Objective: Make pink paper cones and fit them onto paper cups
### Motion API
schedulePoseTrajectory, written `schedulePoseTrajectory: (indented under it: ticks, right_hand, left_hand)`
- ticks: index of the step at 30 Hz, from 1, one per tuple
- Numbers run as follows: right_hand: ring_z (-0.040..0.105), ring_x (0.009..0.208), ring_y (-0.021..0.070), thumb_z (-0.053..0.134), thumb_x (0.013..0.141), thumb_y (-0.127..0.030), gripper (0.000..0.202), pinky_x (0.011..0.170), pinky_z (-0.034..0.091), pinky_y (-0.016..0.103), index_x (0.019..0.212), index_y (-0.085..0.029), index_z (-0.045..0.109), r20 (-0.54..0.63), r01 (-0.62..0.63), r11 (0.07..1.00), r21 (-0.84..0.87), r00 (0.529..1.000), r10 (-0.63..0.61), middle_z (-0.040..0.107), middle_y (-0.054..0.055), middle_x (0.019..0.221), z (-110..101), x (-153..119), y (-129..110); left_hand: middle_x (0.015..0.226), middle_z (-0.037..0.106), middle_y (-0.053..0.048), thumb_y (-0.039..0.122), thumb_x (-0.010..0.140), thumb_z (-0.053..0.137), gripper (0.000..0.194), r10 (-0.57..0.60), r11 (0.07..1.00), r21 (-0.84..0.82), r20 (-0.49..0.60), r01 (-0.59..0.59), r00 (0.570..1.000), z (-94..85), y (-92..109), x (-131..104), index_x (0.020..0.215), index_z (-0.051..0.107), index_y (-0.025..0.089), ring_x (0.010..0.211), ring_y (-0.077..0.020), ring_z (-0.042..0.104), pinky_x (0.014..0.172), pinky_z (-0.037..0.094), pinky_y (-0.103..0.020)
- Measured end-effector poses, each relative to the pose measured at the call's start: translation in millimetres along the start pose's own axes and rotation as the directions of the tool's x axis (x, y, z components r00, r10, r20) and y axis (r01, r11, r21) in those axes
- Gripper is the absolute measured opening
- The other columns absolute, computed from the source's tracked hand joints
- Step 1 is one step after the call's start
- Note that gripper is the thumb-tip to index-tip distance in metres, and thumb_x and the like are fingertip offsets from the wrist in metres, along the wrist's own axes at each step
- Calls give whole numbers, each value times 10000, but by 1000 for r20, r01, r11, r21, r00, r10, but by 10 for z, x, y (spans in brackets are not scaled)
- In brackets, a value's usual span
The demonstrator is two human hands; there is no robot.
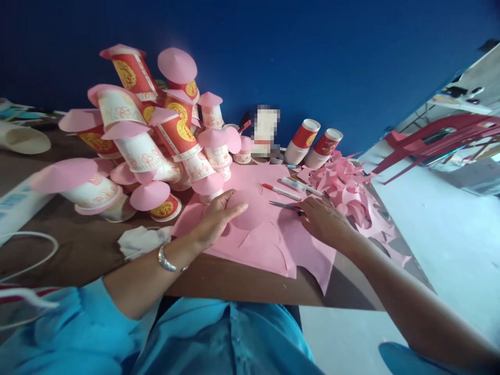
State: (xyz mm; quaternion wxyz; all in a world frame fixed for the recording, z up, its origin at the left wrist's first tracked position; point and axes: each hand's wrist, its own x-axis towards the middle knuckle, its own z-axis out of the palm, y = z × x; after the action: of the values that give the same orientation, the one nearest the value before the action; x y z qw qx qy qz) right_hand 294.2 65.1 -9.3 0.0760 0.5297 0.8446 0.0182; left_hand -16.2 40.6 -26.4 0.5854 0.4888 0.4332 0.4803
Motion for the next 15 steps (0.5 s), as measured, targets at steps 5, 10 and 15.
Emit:
schedulePoseTrajectory:
  ticks: [5, 10, 15]
  right_hand:
    - [664, 1263, 306, 586, 980, -150, 369, 1013, 520, 390, 1324, -217, 702, 20, -10, 998, 61, 1000, 8, 709, 132, 1355, -102, 4, 84]
    - [689, 1213, 319, 521, 933, -45, 408, 972, 533, 391, 1267, -164, 723, 52, -35, 998, -58, 998, 38, 731, 164, 1261, -163, 22, 30]
    - [725, 1123, 312, 586, 868, -72, 437, 869, 562, 365, 1258, -201, 732, -38, -45, 999, -18, 998, 44, 753, 144, 1227, -62, 31, 90]
  left_hand:
    - [878, 741, -24, 478, 816, 822, 369, 9, 1000, -4, -30, -9, 1000, -11, -1, 11, 1027, 717, 193, 875, -220, 700, 769, 557, -307]
    - [1025, 780, -30, 455, 847, 818, 341, -16, 998, -65, 5, 17, 1000, 4, -35, 21, 1063, 721, 211, 890, -187, 708, 806, 557, -285]
    - [1162, 788, -63, 433, 865, 817, 357, -15, 996, -91, 18, 17, 1000, -6, -72, 32, 1136, 733, 216, 1036, -230, 729, 898, 567, -320]
